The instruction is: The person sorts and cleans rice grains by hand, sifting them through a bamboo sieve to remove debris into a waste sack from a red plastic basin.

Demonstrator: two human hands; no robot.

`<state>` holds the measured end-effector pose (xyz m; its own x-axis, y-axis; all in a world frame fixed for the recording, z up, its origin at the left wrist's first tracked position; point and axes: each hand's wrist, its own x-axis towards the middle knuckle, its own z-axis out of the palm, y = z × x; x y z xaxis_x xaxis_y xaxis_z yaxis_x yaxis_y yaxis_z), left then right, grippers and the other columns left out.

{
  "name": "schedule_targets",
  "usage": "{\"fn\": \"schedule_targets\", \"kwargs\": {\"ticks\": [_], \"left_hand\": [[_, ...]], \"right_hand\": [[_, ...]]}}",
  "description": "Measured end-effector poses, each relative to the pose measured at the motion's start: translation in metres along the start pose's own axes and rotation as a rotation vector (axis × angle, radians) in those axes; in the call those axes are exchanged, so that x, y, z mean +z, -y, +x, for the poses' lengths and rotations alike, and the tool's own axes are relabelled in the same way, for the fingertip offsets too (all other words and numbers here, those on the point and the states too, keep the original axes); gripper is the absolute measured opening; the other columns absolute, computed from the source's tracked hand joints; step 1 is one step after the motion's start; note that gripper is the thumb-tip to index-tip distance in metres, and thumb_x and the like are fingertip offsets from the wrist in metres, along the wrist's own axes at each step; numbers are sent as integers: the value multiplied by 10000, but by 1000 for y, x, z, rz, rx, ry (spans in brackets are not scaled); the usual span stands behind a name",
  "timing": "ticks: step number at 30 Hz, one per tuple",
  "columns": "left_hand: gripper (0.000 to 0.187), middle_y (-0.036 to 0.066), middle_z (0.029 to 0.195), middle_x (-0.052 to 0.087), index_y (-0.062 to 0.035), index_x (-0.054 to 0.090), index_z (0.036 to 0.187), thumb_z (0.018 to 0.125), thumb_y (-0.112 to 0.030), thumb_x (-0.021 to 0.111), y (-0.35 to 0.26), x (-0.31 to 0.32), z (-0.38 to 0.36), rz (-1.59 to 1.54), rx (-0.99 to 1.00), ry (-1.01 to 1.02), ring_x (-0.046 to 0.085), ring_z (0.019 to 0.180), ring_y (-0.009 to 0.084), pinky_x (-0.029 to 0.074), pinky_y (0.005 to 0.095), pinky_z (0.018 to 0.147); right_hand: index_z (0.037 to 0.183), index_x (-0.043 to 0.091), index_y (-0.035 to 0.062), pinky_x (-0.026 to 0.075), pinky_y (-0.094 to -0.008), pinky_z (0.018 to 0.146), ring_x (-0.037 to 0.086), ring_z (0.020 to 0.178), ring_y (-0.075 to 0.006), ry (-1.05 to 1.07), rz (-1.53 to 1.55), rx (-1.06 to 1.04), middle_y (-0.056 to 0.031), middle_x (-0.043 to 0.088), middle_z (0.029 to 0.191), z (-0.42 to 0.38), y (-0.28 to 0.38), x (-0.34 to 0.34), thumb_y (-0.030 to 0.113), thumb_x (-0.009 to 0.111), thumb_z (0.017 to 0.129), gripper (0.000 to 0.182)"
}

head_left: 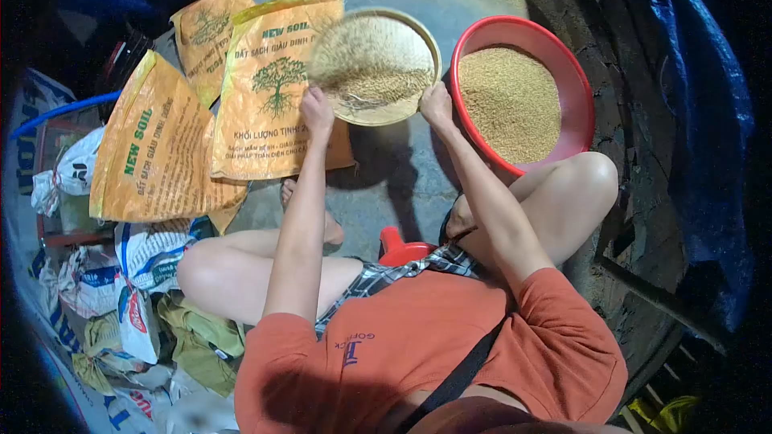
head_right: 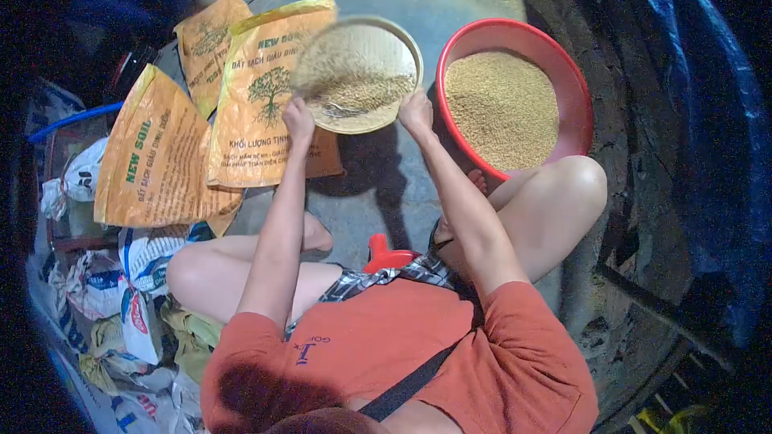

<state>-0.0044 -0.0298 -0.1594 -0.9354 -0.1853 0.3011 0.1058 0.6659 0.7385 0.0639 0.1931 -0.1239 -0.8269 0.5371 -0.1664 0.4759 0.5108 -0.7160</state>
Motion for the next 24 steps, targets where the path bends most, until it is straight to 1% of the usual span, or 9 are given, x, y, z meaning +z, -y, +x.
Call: {"fn": "schedule_targets", "kwargs": {"ticks": [3, 4, 7, 8, 11, 14, 17, 19, 24], "left_hand": [[385, 262, 677, 524, 60, 529, 688, 813, -227, 307, 18, 9, -20, 199, -141, 87, 500, 694, 414, 367, 469, 613], [385, 262, 677, 524, 60, 529, 688, 813, -227, 307, 22, 9, -21, 200, -142, 92, 500, 694, 414, 367, 469, 613], [377, 264, 681, 525, 61, 523, 691, 818, -226, 316, 16, 5, -16, 242, -103, 131, 504, 682, 409, 363, 474, 602], [366, 260, 669, 522, 59, 512, 696, 825, -222, 317, 10, 3, -11, 126, -70, 56, 504, 664, 406, 361, 472, 587], [334, 241, 625, 504, 45, 474, 714, 843, -217, 313, -42, -17, 9, -95, 57, -117, 494, 613, 400, 357, 458, 546], [326, 238, 627, 505, 34, 475, 715, 842, -219, 313, -51, -25, 12, -94, 56, -70, 496, 614, 400, 362, 457, 550], [332, 254, 656, 519, 44, 495, 722, 827, -221, 325, 3, 1, 2, 71, 27, 30, 507, 648, 406, 374, 468, 592], [344, 268, 682, 527, 60, 513, 723, 811, -220, 333, 16, 3, -11, 145, 7, 61, 512, 680, 413, 377, 473, 634], [343, 269, 703, 529, 66, 518, 711, 811, -203, 330, 4, -1, -15, 160, -59, 131, 512, 697, 406, 375, 464, 634]], "right_hand": [[905, 492, -87, 405, -412, 754, 516, 868, -372, 78, -53, 131, -280, 526, 877, -2, -25, 17, 196, 385, 754, 339], [933, 482, -100, 405, -398, 771, 516, 891, -356, 180, -75, 167, -275, 527, 897, -1, -29, 17, 200, 387, 747, 366], [912, 462, -99, 403, -424, 743, 515, 853, -382, 177, -72, 122, -288, 523, 865, 1, -28, 18, 202, 371, 758, 350], [912, 462, -99, 403, -424, 743, 515, 853, -382, 166, -69, 123, -288, 523, 865, 2, -26, 17, 202, 371, 758, 350], [829, 417, -73, 379, -477, 683, 493, 772, -434, -158, 191, -135, -308, 505, 793, -6, 3, 0, 192, 371, 773, 275], [840, 426, -69, 385, -470, 689, 500, 780, -425, -184, 215, -134, -300, 513, 789, -2, 2, 4, 192, 382, 773, 273], [855, 468, -78, 399, -447, 713, 514, 814, -399, -58, 77, -36, -293, 521, 824, 4, -24, 21, 184, 394, 756, 290], [845, 525, -87, 409, -416, 741, 527, 842, -370, 176, 46, 198, -285, 529, 851, 0, -33, 26, 165, 406, 728, 302], [828, 539, -90, 409, -412, 739, 531, 824, -375, 273, 60, 254, -282, 534, 833, 5, -51, 34, 175, 391, 727, 320]]}}
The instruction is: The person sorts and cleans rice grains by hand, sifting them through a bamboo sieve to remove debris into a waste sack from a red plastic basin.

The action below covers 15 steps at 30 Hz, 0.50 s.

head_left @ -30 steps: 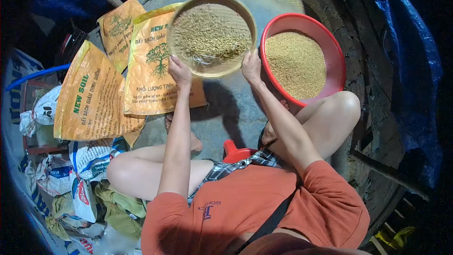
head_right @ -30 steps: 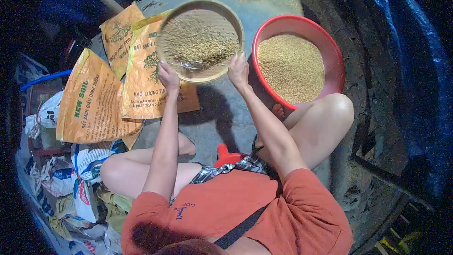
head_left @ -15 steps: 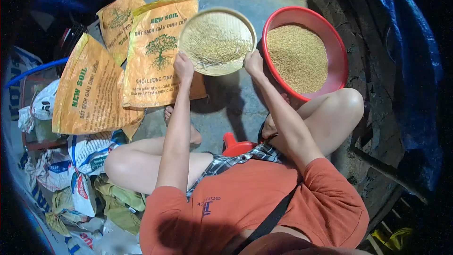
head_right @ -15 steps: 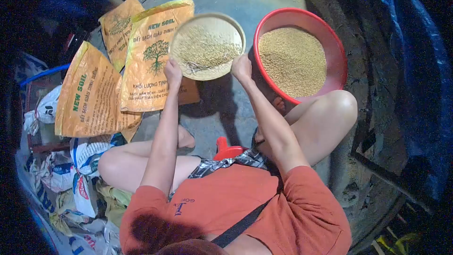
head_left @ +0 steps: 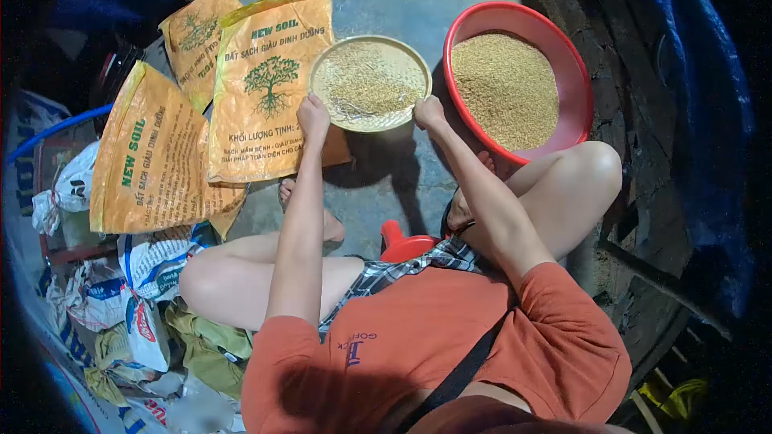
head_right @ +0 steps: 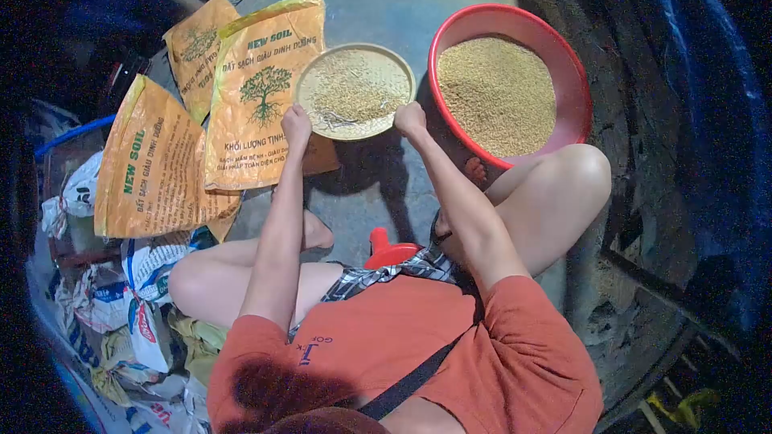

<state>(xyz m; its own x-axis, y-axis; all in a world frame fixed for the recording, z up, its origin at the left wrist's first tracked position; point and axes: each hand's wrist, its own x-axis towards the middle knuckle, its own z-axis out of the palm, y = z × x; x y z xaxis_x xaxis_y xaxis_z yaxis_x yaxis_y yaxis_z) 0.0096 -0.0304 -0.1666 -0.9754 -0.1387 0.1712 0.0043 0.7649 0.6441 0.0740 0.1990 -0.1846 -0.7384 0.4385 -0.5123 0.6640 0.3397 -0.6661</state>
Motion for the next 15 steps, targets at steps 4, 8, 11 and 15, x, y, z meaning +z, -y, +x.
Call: {"fn": "schedule_targets", "kwargs": {"ticks": [4, 8, 11, 15], "left_hand": [[328, 251, 664, 518, 41, 505, 711, 823, -210, 326, -40, -18, 23, -138, 82, -136, 499, 653, 404, 368, 456, 584], [335, 245, 643, 512, 33, 508, 706, 829, -220, 325, -41, -16, 30, -133, 159, -151, 493, 623, 409, 371, 452, 556], [338, 247, 650, 515, 39, 512, 700, 820, -222, 336, -16, 1, 22, -57, 154, -122, 494, 621, 412, 371, 458, 567], [343, 247, 672, 527, 48, 519, 721, 814, -228, 339, 7, 9, 10, -26, 124, -62, 501, 646, 408, 375, 455, 588]], "right_hand": [[870, 462, -76, 385, -442, 744, 506, 834, -397, -320, 128, -276, -287, 513, 855, -12, 32, -14, 208, 383, 762, 314], [784, 503, -69, 414, -402, 535, 552, 625, -337, -381, 63, -276, -230, 541, 661, 19, 12, 2, 161, 384, 744, 263], [758, 522, -66, 394, -361, 411, 537, 475, -261, -121, 168, -102, -185, 531, 579, 38, -26, 27, 140, 389, 725, 248], [760, 535, -70, 383, -338, 370, 523, 430, -220, 12, 194, 61, -163, 529, 564, -3, -9, 13, 135, 393, 715, 253]]}}
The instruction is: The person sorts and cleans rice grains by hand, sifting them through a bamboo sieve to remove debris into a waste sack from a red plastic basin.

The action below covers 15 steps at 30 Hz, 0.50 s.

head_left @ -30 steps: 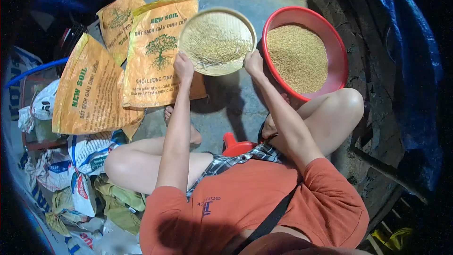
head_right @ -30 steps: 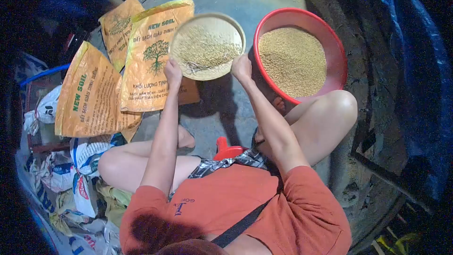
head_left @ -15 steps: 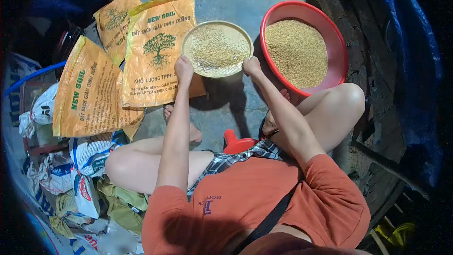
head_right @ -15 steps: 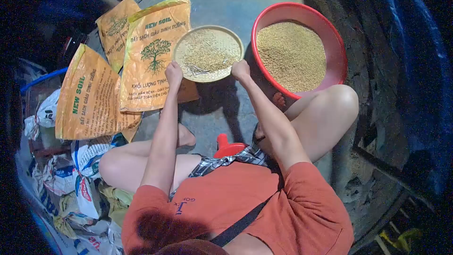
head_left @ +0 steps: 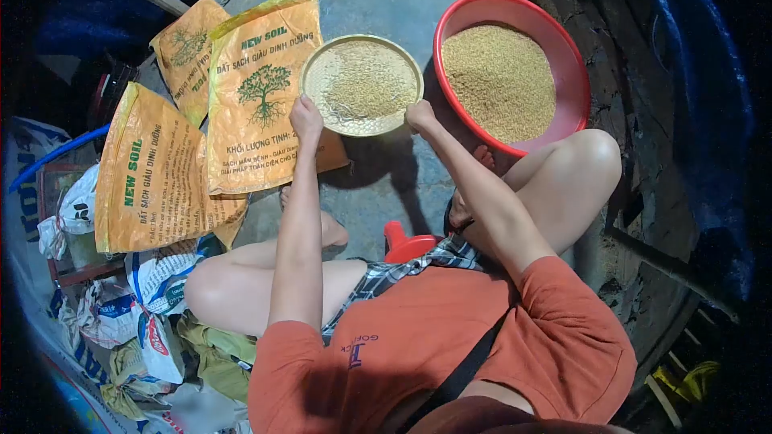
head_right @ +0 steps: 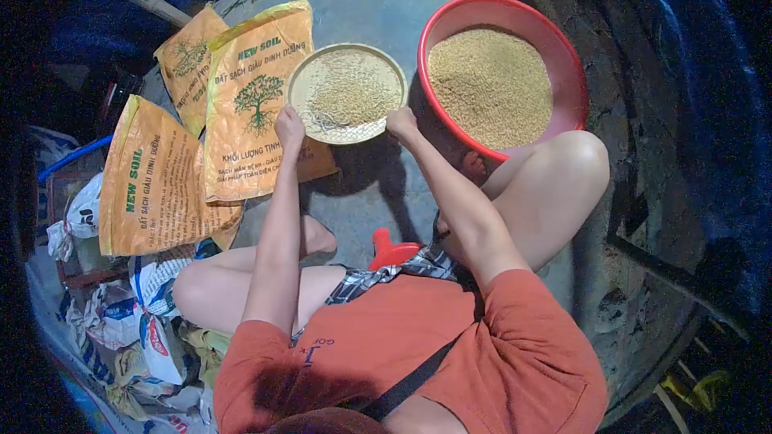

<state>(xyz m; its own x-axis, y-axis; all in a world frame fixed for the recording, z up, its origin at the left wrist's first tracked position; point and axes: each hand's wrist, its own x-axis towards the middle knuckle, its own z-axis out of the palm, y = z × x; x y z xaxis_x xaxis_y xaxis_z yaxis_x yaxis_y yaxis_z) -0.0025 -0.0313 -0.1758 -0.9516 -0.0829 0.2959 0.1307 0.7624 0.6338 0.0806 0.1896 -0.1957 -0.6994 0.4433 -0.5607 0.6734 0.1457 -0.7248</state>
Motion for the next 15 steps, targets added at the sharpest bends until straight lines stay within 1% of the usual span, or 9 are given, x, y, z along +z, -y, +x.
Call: {"fn": "schedule_targets", "kwargs": {"ticks": [2, 3, 4, 5, 6, 8, 10, 12, 15], "left_hand": [[347, 247, 679, 530, 50, 522, 724, 813, -232, 341, 22, -3, 5, -7, 1, 1, 505, 654, 403, 377, 452, 594], [354, 246, 688, 533, 51, 525, 724, 812, -240, 344, 42, -3, 11, -17, -94, 28, 509, 670, 399, 381, 445, 604], [362, 245, 697, 537, 52, 527, 724, 810, -248, 347, 42, -9, 13, -27, -189, 53, 514, 685, 394, 384, 438, 615], [382, 246, 711, 540, 55, 528, 713, 810, -266, 347, 42, -15, 15, -132, -282, 87, 516, 707, 391, 388, 426, 635], [382, 246, 711, 540, 55, 528, 713, 810, -266, 347, 32, -20, 15, -128, -289, 80, 516, 707, 391, 388, 426, 635], [395, 250, 723, 541, 58, 526, 724, 813, -280, 342, 11, -21, 19, -15, -162, 107, 513, 719, 398, 392, 420, 651], [395, 255, 729, 537, 56, 527, 736, 811, -288, 346, 10, -5, 18, -22, -204, 151, 513, 718, 400, 394, 423, 651], [433, 274, 720, 528, 62, 548, 748, 814, -295, 313, 1, 0, 12, -7, -100, 87, 513, 741, 400, 390, 428, 669], [394, 264, 739, 529, 59, 534, 761, 816, -271, 326, 15, -3, -4, -12, -209, 113, 508, 738, 402, 385, 436, 663]], "right_hand": [[767, 537, -72, 396, -328, 389, 520, 424, -220, -209, -102, -248, -149, 529, 550, 7, -1, 17, 147, 402, 721, 262], [829, 559, -52, 432, -387, 667, 565, 760, -325, -119, -170, -125, -241, 560, 786, -10, 25, 11, 186, 458, 702, 288], [829, 559, -52, 432, -387, 667, 565, 760, -325, -118, -176, -129, -241, 560, 786, -8, 30, 12, 186, 458, 702, 288], [811, 550, -56, 423, -345, 543, 543, 593, -252, -89, -74, -301, -181, 549, 659, -3, 37, 13, 208, 457, 723, 293], [794, 542, -59, 413, -303, 418, 521, 426, -178, -53, 33, -470, -120, 538, 532, 0, 42, 15, 231, 456, 744, 306], [681, 547, -51, 393, -303, 381, 504, 399, -165, -142, 10, -380, -117, 523, 502, 1, 44, -3, 208, 442, 741, 286], [660, 554, -45, 398, -306, 382, 518, 407, -179, -162, -68, -289, -117, 525, 498, 19, 22, -11, 174, 419, 725, 266], [878, 564, -17, 414, -390, 750, 533, 857, -338, -115, -89, -2, -235, 553, 858, 15, 13, -10, 201, 442, 707, 302], [895, 530, -77, 407, -397, 757, 523, 868, -350, -38, -144, -120, -267, 533, 873, 0, 21, -7, 211, 443, 713, 352]]}}
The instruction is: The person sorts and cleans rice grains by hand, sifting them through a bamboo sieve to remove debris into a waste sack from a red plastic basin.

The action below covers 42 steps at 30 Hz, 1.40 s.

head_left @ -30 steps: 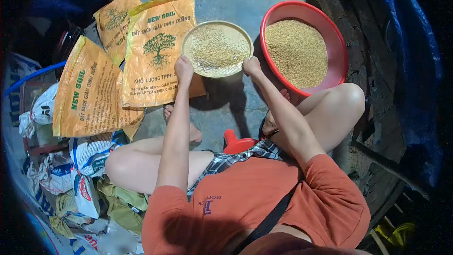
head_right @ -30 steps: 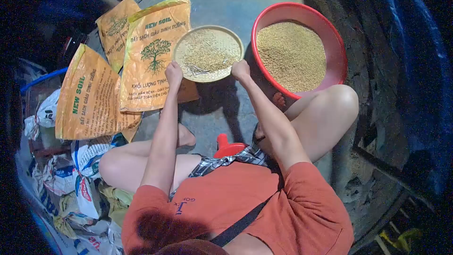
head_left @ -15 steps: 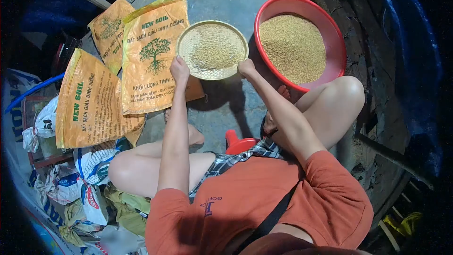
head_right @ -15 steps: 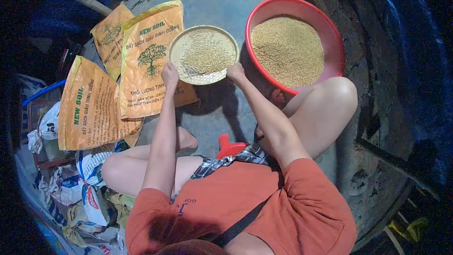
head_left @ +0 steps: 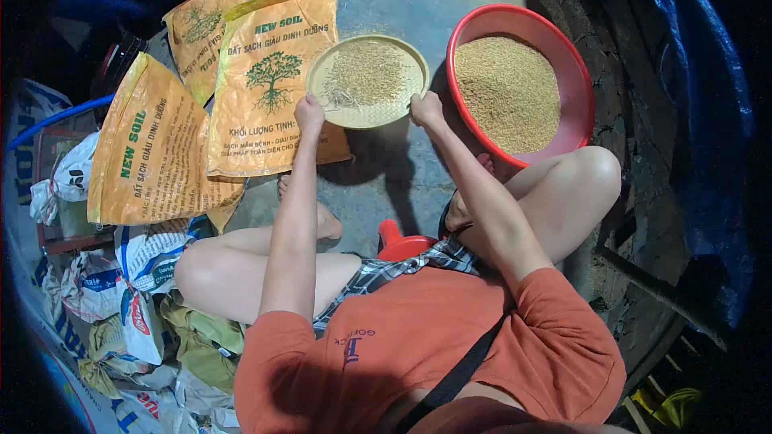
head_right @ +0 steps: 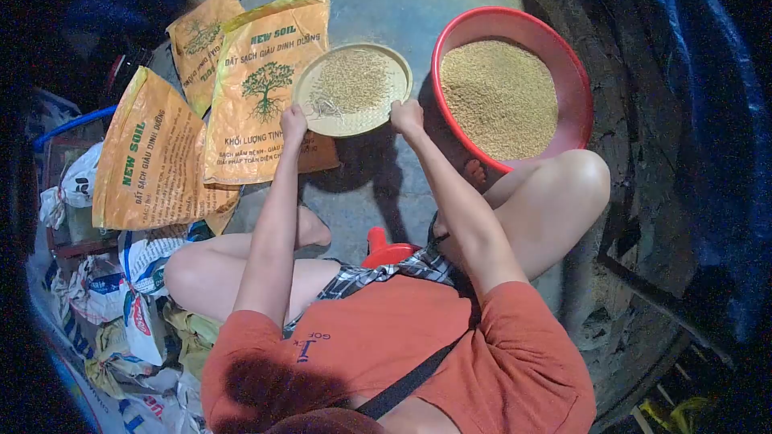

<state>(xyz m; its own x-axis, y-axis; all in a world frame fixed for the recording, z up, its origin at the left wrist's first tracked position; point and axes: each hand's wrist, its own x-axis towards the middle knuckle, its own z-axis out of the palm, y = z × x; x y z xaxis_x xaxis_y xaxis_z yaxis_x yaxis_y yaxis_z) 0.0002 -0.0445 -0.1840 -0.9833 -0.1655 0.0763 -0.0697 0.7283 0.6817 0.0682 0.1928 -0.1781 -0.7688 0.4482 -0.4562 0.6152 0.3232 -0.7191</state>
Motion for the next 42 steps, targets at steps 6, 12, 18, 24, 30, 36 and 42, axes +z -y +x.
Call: {"fn": "schedule_targets", "kwargs": {"ticks": [6, 12, 18, 24, 30, 36, 42], "left_hand": [[333, 228, 661, 518, 51, 492, 751, 836, -224, 325, -50, -24, 0, -197, 138, -240, 501, 633, 380, 367, 432, 575], [316, 234, 627, 510, 50, 497, 738, 829, -202, 331, -43, -23, 6, -192, 206, -248, 500, 629, 387, 360, 434, 562], [354, 258, 709, 530, 59, 530, 757, 823, -224, 329, -13, -10, -4, 0, 37, -55, 503, 709, 408, 373, 453, 629], [358, 217, 640, 510, 54, 490, 729, 845, -234, 312, -57, -42, 10, -213, 151, -234, 487, 622, 382, 356, 422, 561], [348, 224, 607, 505, 58, 489, 725, 839, -223, 318, -45, -36, 20, -225, 332, -286, 490, 605, 387, 354, 432, 557], [375, 269, 668, 518, 77, 517, 691, 810, -222, 324, -23, -21, 8, 2, 81, -93, 508, 674, 405, 376, 447, 621], [323, 190, 557, 483, 46, 465, 722, 850, -209, 313, -83, -54, 10, -312, 253, -314, 483, 540, 346, 353, 393, 500]], "right_hand": [[863, 434, -59, 397, -461, 660, 517, 763, -394, -338, 11, -329, -270, 527, 726, -36, 43, -23, 189, 406, 771, 267], [824, 453, -77, 403, -472, 640, 520, 719, -419, -339, -44, -381, -280, 526, 720, -17, 34, -12, 176, 374, 777, 269], [783, 539, -101, 397, -439, 741, 514, 837, -403, -141, -95, -107, -318, 512, 818, -18, 18, -8, 201, 385, 734, 343], [857, 449, -83, 398, -456, 679, 508, 787, -416, -303, 42, -384, -298, 515, 785, -33, 57, -25, 170, 369, 767, 281], [825, 471, -78, 401, -452, 674, 509, 791, -411, -169, -9, -362, -299, 513, 798, -31, 56, -29, 175, 371, 769, 277], [840, 495, -113, 400, -437, 745, 508, 839, -407, -123, -114, -170, -306, 517, 843, -19, 32, -14, 211, 368, 748, 360], [827, 406, -54, 371, -478, 616, 489, 716, -422, -398, 166, -530, -273, 502, 717, -36, 59, -30, 140, 360, 782, 204]]}}
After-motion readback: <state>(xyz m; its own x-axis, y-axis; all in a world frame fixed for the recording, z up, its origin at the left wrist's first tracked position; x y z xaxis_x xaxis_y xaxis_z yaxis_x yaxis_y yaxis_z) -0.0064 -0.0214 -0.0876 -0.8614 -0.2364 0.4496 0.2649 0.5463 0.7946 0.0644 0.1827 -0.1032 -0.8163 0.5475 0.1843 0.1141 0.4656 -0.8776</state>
